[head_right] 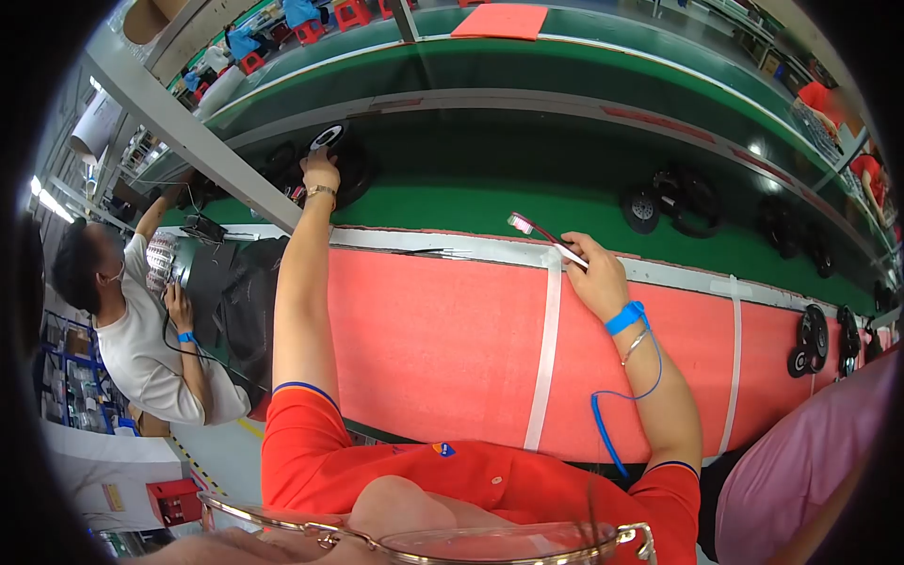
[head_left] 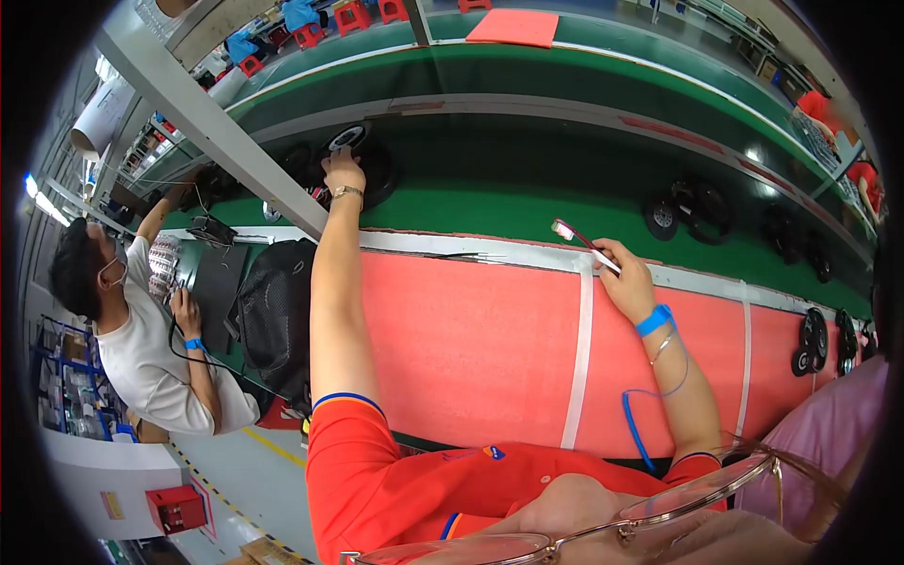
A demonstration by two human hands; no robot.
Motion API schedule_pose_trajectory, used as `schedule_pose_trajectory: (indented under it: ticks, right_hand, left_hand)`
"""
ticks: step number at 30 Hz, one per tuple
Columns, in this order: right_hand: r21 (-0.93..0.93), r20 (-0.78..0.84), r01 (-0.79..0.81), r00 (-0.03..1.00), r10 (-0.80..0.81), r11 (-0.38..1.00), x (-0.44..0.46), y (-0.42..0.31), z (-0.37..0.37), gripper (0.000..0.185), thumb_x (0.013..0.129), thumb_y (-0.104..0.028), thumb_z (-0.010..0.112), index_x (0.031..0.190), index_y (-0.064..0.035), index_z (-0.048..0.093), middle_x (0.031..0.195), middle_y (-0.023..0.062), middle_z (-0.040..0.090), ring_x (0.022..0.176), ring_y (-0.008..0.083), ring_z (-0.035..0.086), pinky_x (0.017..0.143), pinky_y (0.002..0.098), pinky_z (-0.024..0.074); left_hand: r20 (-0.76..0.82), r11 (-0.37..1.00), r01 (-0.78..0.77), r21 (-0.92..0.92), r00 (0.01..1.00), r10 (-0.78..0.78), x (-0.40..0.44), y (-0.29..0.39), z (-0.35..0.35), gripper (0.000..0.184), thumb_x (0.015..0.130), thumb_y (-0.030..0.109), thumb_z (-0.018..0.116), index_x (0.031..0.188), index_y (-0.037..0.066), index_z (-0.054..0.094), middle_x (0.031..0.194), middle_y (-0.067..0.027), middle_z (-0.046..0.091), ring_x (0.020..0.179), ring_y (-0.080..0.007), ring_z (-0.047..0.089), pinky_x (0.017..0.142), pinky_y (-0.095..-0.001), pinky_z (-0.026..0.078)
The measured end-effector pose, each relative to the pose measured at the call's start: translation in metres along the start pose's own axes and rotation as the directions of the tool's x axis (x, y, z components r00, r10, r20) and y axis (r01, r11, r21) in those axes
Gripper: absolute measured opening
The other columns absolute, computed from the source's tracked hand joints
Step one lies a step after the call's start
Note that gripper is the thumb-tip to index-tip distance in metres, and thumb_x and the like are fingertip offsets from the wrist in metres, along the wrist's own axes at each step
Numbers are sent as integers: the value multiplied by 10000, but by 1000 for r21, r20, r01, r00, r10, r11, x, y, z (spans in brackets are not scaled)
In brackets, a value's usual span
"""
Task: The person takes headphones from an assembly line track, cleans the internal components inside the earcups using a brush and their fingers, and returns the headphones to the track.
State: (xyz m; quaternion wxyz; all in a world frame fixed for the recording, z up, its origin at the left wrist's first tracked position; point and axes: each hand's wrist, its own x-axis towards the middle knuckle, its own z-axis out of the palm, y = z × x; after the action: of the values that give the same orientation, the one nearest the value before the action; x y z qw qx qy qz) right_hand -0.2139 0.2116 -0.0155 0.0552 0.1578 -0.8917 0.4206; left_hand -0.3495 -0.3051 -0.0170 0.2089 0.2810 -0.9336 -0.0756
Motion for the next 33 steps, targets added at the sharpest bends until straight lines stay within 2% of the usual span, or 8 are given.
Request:
schedule_pose_trajectory:
  ticks: [8,11,14,19,25,27,29,33]
  right_hand:
    - [74,-251,289,932,-262,955,1,-14,-3,258,879,3,518,1126,0,590,975,101,651,805,237,632,703,300,485]
    - [615,80,-118,993,88,780,-4,-47,-17,375,1008,-269,470,1248,11,533,1073,132,651,593,47,508,414,148,237]
    - [818,256,-266,962,91,510,-17,-86,-33,445,1008,-310,465,1313,16,463,1069,141,665,597,57,519,388,155,239]
    - [760,231,-358,929,291,543,-59,-131,-43,451,930,-233,590,1314,-36,460,711,18,545,442,67,451,371,185,239]
    - [693,321,-406,914,249,596,-97,-112,-84,583,839,-227,582,1353,13,450,746,13,588,462,54,460,386,187,269]
    - [695,348,-426,904,248,579,-102,-98,-93,594,832,-220,579,1351,36,445,824,43,614,549,75,520,447,193,344]
    - [729,406,-446,893,197,520,-102,-86,-92,617,814,-181,562,1356,81,425,1084,140,631,879,159,630,732,254,506]
    - [792,427,-422,900,94,442,-99,-82,-88,597,808,-160,554,1330,105,440,1152,180,615,993,196,631,843,311,511]
  left_hand:
    - [-565,700,-689,-190,659,496,-76,65,-72,236,825,54,648,1059,27,623,1001,-162,625,981,-371,550,850,-420,454]
    - [-483,560,-739,-376,671,562,-166,98,-125,209,811,28,641,1016,19,603,977,-154,592,977,-369,531,847,-427,439]
    - [-418,434,-769,-470,626,658,-247,113,-154,219,793,17,642,1006,23,595,951,-138,585,990,-349,540,837,-435,439]
    - [-291,322,-790,-521,520,803,-353,119,-180,267,765,77,685,1020,59,608,974,-86,597,1020,-278,567,812,-394,450]
    - [-472,115,-840,-531,406,783,-379,70,-176,437,845,349,679,1145,50,571,1132,-109,583,1100,-300,548,916,-419,427]
    - [-415,133,-565,-814,727,546,-368,66,-162,574,933,483,519,1294,40,461,1292,-139,515,1224,-275,471,992,-446,382]
    - [11,32,-11,-999,795,607,-350,80,-155,689,969,553,363,1366,-9,388,1328,-172,496,1287,-269,423,1075,-422,303]
    - [229,101,383,-918,304,925,-343,75,-136,796,963,631,309,1388,-36,400,1377,-149,473,1316,-252,406,1104,-382,293]
